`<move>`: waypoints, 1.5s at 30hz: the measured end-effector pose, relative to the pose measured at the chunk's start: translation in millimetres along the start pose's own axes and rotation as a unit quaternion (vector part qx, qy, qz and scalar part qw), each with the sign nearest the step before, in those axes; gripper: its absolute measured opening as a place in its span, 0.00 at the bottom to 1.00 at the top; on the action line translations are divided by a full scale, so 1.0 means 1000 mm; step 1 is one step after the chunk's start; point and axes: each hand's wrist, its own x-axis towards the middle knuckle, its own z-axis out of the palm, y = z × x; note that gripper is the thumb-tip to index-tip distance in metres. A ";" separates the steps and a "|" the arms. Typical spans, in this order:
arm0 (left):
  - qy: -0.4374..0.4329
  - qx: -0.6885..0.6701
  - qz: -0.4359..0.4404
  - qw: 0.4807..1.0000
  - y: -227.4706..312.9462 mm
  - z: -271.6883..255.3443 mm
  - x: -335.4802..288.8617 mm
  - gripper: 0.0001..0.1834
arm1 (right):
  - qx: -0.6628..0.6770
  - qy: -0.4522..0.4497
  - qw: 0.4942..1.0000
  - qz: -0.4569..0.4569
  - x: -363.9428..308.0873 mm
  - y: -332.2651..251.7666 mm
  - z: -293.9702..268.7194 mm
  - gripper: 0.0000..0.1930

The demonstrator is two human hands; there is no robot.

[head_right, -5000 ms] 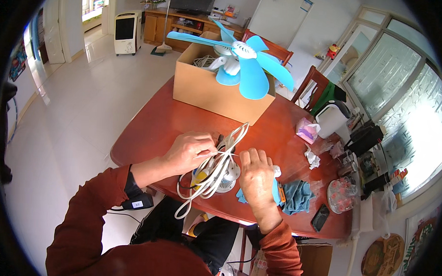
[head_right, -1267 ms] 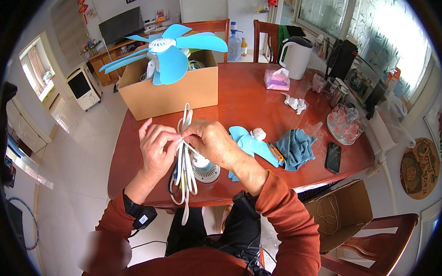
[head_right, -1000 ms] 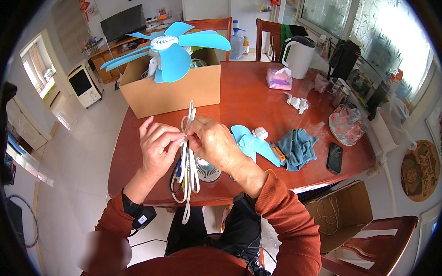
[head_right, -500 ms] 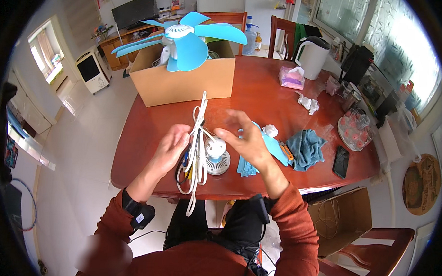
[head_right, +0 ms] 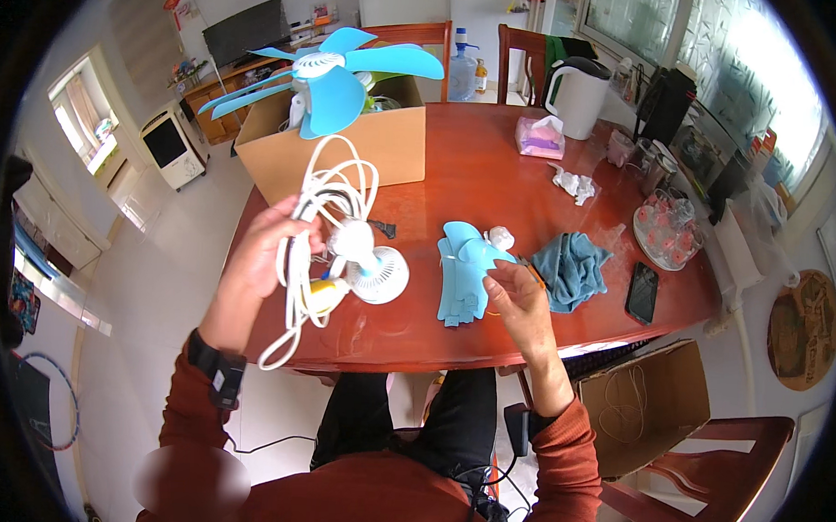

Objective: The person assembles a small blue fan by first organizing the power cord and then attaching the blue fan blades to the white motor housing. They secure the blades with a string and place the completed fan into a cardboard box.

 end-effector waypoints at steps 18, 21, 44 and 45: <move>0.075 0.287 0.037 0.954 -0.010 -0.086 0.022 0.24 | -0.580 0.072 0.811 -0.026 0.035 0.048 -0.024 0.24; 0.131 0.471 0.112 0.865 -0.014 -0.077 0.015 0.27 | -0.579 0.065 0.812 -0.033 0.038 0.046 -0.026 0.25; 0.040 -0.084 -0.277 0.956 -0.154 0.093 0.007 0.39 | -0.579 0.046 0.806 -0.119 0.052 0.033 -0.003 0.10; 0.046 -0.089 -0.278 0.955 -0.156 0.094 0.008 0.36 | -0.563 0.046 0.818 -0.110 0.050 0.032 0.001 0.11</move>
